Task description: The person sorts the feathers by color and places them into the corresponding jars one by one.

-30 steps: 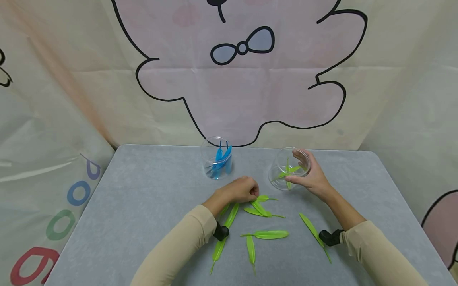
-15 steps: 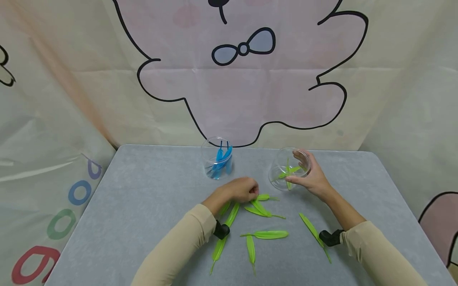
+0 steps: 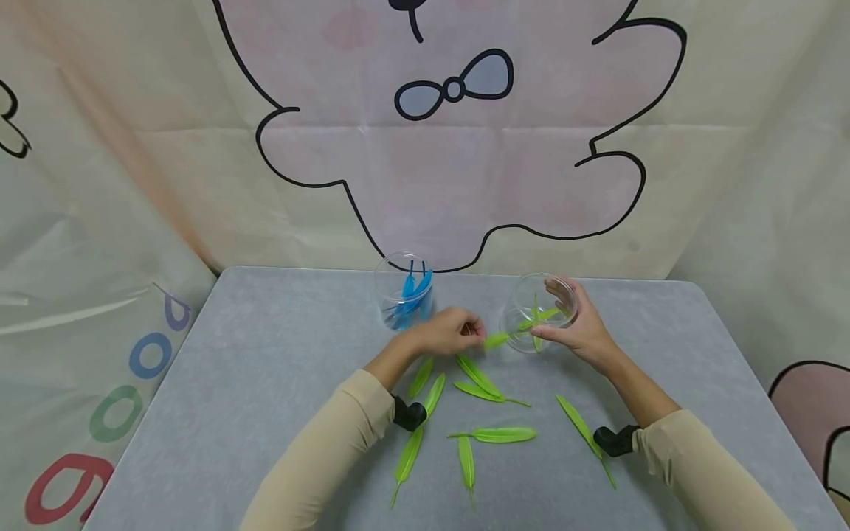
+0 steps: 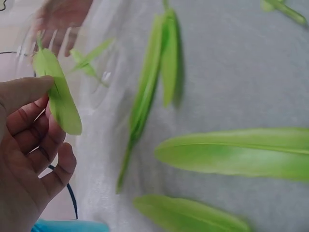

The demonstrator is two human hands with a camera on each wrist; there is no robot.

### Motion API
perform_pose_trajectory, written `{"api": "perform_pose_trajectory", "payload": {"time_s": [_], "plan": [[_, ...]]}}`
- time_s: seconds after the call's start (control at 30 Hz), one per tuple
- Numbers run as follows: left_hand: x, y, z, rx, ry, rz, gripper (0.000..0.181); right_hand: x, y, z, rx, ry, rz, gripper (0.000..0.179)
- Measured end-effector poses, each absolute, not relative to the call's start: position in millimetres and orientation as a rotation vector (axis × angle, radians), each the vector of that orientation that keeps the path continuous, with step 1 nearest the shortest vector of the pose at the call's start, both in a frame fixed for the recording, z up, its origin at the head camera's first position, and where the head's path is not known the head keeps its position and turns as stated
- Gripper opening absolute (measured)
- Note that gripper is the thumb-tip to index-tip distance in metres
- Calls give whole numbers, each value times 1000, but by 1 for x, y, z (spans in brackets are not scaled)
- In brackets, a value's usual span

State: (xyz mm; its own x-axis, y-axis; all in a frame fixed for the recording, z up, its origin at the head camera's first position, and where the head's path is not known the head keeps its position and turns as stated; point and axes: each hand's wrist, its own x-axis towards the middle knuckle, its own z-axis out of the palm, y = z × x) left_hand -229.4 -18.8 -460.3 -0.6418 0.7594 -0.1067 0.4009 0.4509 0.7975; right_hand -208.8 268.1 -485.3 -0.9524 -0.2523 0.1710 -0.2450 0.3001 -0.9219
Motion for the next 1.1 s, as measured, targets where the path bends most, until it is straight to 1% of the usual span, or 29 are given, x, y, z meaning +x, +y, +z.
{"api": "perform_pose_trajectory", "payload": {"time_s": [0.27, 0.47, 0.87, 1.1], "plan": [[-234, -27, -450, 949, 2236, 1120, 11, -210, 269, -485, -488, 2521, -1794, 97], [-236, -24, -442, 927, 2269, 1215, 12, -210, 270, -485, -486, 2522, -1797, 96], [-238, 8, -414, 915, 2363, 1523, 11, -210, 268, -483, -480, 2527, -1787, 94], [-239, 28, -408, 864, 2411, 1618, 13, -211, 268, -484, -483, 2514, -1801, 94]]}}
